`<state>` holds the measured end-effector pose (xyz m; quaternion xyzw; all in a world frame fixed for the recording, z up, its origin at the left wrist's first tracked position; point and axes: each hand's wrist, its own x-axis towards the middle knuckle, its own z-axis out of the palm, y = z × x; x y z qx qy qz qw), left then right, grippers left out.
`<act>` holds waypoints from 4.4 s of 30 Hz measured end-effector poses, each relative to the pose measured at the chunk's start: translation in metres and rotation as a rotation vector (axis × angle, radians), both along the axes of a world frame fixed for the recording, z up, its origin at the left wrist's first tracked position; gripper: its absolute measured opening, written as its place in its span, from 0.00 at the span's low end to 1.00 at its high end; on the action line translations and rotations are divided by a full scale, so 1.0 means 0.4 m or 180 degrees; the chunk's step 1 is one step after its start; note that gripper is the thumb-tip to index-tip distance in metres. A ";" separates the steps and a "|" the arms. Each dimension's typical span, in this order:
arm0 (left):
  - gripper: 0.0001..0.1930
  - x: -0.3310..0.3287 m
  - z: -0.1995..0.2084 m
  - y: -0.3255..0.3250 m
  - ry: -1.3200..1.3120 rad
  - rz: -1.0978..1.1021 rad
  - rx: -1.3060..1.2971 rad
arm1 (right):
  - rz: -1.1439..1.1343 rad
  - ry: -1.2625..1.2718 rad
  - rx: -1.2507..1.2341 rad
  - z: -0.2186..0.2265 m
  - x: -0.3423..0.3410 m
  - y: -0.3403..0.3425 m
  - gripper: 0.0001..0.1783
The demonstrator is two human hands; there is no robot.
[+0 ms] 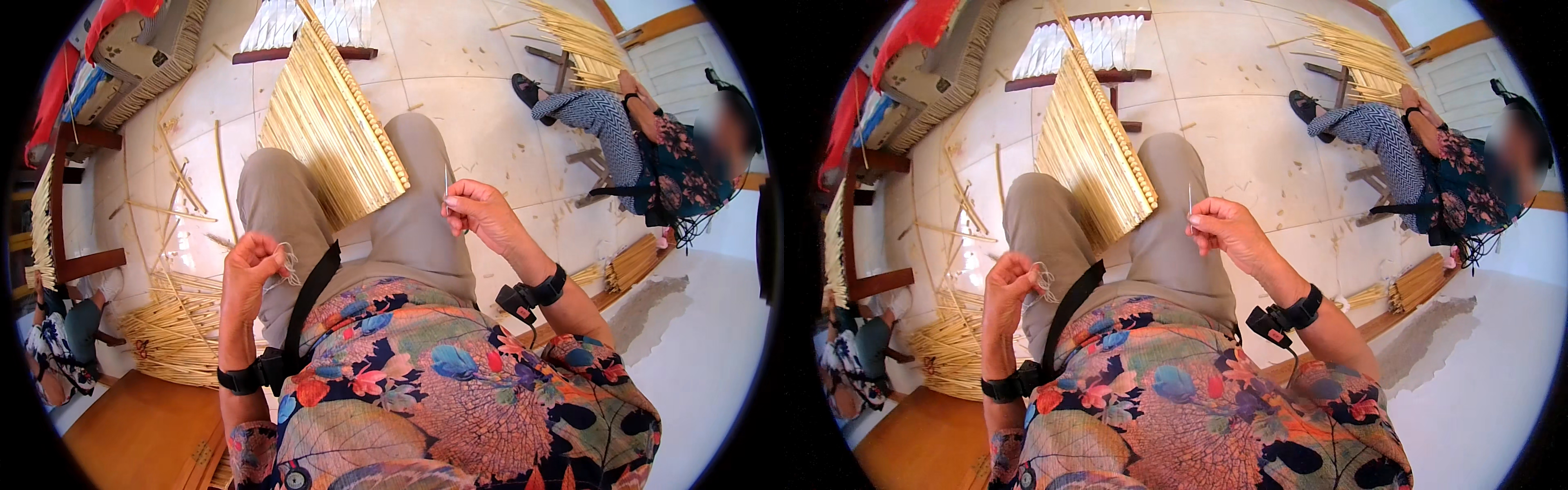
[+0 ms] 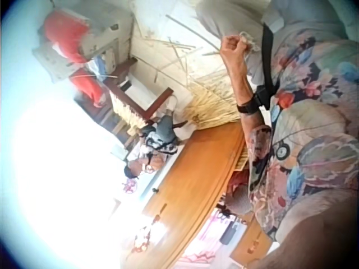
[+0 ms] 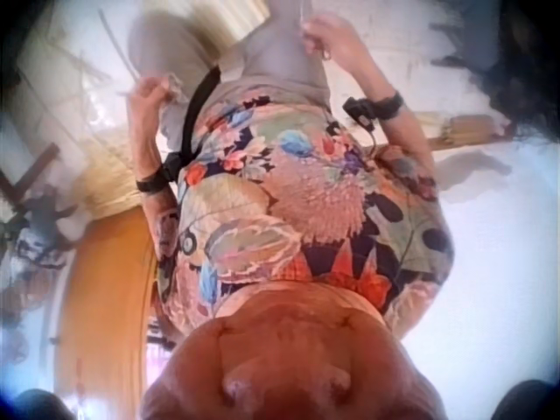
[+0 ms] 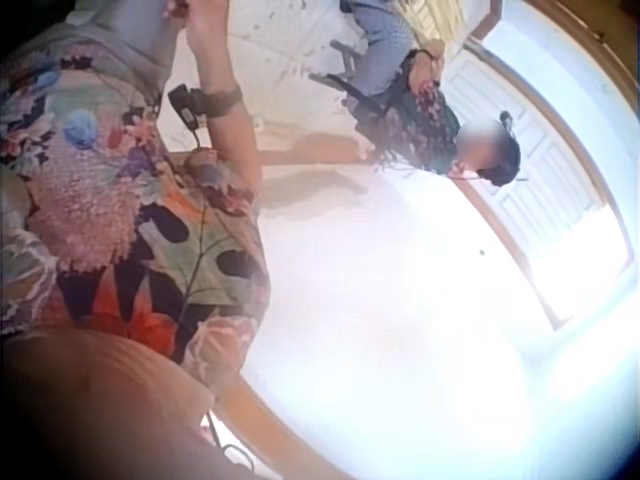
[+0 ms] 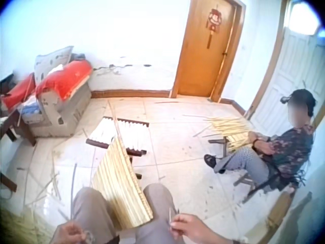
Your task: The person weaves thin bamboo strips into a flat mat using a needle and thread to secure the edges. They periodically trim excess thread with scissors and continue stitching along the perimeter.
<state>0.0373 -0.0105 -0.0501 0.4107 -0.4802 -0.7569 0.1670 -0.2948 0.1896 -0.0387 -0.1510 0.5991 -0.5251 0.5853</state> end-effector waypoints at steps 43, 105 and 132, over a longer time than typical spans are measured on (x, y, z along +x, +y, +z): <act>0.12 -0.041 0.124 -0.006 0.0844 -0.0227 -0.0066 | 0.0902 0.3470 -0.0702 0.144 0.059 -0.079 0.10; 0.08 0.288 -0.068 -0.071 -0.0068 0.0846 -0.0266 | 0.1257 0.1823 -0.0887 0.300 0.084 -0.413 0.07; 0.17 0.561 0.479 0.041 0.1374 0.2904 -0.2823 | 0.2761 0.0417 -0.3562 0.493 0.470 -0.622 0.09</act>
